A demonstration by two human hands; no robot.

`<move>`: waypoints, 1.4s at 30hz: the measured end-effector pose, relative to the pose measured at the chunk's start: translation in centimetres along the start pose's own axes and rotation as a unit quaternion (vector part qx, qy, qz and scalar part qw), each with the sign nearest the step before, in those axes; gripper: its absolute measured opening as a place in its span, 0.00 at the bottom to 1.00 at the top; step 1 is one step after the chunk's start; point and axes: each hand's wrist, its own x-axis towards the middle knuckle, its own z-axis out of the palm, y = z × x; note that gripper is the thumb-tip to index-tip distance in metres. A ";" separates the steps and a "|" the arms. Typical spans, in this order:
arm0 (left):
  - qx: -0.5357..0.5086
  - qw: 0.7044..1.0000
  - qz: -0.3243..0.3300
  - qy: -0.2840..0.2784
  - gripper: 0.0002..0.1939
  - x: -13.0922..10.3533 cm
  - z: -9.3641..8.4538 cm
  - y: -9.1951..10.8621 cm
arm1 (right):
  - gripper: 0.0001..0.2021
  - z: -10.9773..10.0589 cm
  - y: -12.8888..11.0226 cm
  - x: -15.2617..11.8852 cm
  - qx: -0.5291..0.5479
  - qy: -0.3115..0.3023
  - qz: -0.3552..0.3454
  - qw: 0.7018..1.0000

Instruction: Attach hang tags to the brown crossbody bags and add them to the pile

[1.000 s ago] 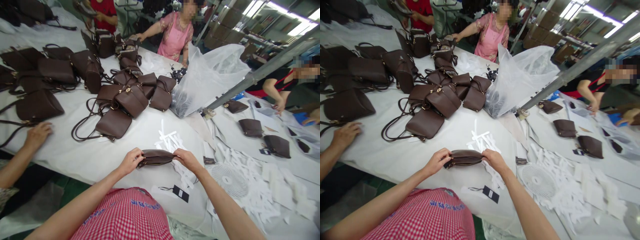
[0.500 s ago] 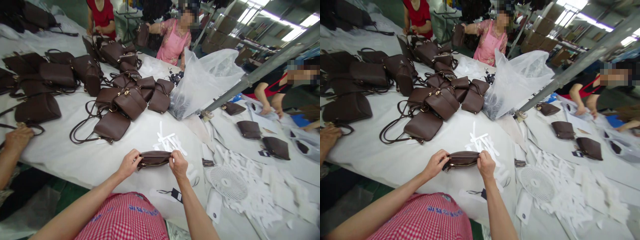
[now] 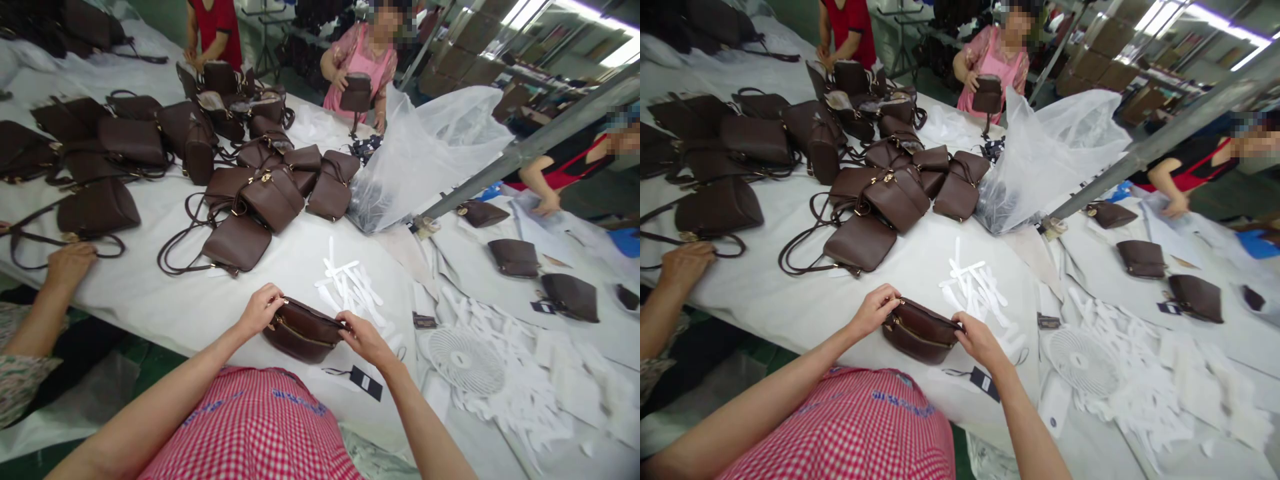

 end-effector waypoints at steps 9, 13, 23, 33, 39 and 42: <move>-0.013 0.999 0.015 -0.036 0.08 0.2 -0.5 -0.4 | 0.12 1.3 1.0 -2.3 0.141 -0.010 0.043 0.989; -0.013 0.998 0.026 -0.049 0.09 0.4 -0.7 -0.6 | 0.13 2.2 1.2 -2.8 0.158 0.025 0.054 0.986; 0.059 0.992 0.085 -0.077 0.06 -0.1 -0.6 0.4 | 0.08 3.1 1.1 -3.8 0.222 0.042 0.053 0.973; 0.123 0.950 0.201 -0.204 0.10 -0.6 0.7 1.3 | 0.11 3.7 0.0 -3.9 0.247 0.036 0.098 0.963; 0.089 0.963 0.145 -0.208 0.13 0.1 1.1 2.0 | 0.19 5.0 -1.2 -5.8 0.062 0.096 0.049 0.992; 0.040 0.970 0.050 -0.234 0.13 0.5 0.9 2.0 | 0.12 6.2 -1.8 -5.9 -0.011 0.152 0.031 0.988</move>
